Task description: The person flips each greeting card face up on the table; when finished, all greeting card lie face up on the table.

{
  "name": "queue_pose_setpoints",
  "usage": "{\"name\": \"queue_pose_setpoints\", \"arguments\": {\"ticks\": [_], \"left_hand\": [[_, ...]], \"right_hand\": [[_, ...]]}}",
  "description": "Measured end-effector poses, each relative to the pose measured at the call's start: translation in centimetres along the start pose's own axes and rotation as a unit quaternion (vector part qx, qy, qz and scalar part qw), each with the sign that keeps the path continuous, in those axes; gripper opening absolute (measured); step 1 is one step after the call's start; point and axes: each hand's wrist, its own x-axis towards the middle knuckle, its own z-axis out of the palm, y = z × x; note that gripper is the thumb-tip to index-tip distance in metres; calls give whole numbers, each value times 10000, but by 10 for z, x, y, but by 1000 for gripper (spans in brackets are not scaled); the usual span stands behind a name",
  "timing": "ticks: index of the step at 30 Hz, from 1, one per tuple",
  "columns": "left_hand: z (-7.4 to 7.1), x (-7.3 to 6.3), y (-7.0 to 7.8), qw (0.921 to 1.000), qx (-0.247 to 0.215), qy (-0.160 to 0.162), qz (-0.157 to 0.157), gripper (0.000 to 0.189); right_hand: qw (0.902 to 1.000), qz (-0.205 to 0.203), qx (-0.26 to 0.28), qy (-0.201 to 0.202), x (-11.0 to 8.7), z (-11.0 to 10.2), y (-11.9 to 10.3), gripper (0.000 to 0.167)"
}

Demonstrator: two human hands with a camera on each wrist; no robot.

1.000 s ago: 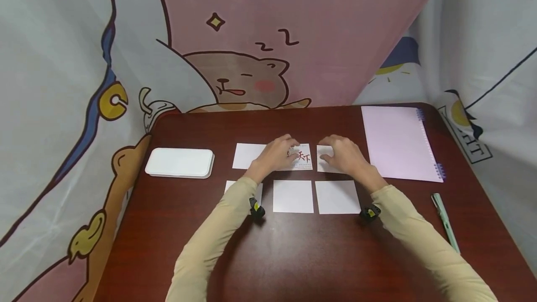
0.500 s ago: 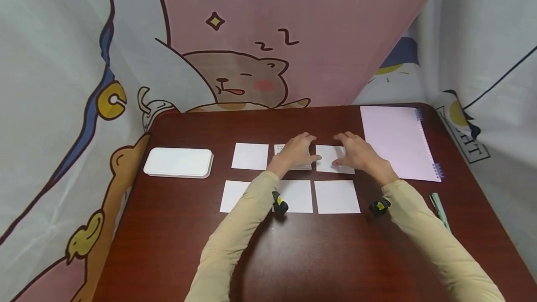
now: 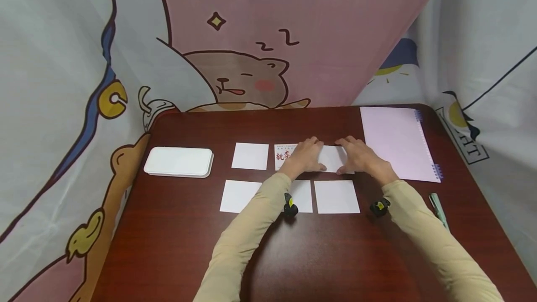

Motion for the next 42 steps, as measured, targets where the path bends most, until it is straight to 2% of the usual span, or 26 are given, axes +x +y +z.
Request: {"name": "queue_pose_setpoints", "arguments": {"ticks": [10, 22, 27, 31, 35, 42], "left_hand": [[-2, 3, 10, 10000, 28, -32, -40, 82], [-4, 9, 11, 9994, -196, -213, -170, 81], [-5, 8, 12, 9994, -230, -222, -89, 85], [-5, 7, 11, 9994, -291, -171, -5, 85], [-6, 6, 8, 9991, -410, -90, -69, 79], [-10, 7, 3, 9977, -581, 334, -25, 57]], "right_hand": [[9999, -82, -41, -72, 5, -2, -1, 96], [9995, -50, 13, -301, 12, -1, 2, 101], [9996, -96, -34, -249, 11, -3, 2, 98], [9999, -49, 42, -115, 10, -5, 1, 87], [9997, 3, 190, 130, 9, -8, 1, 71], [9975, -153, 232, 646, 7, -13, 2, 40]]}}
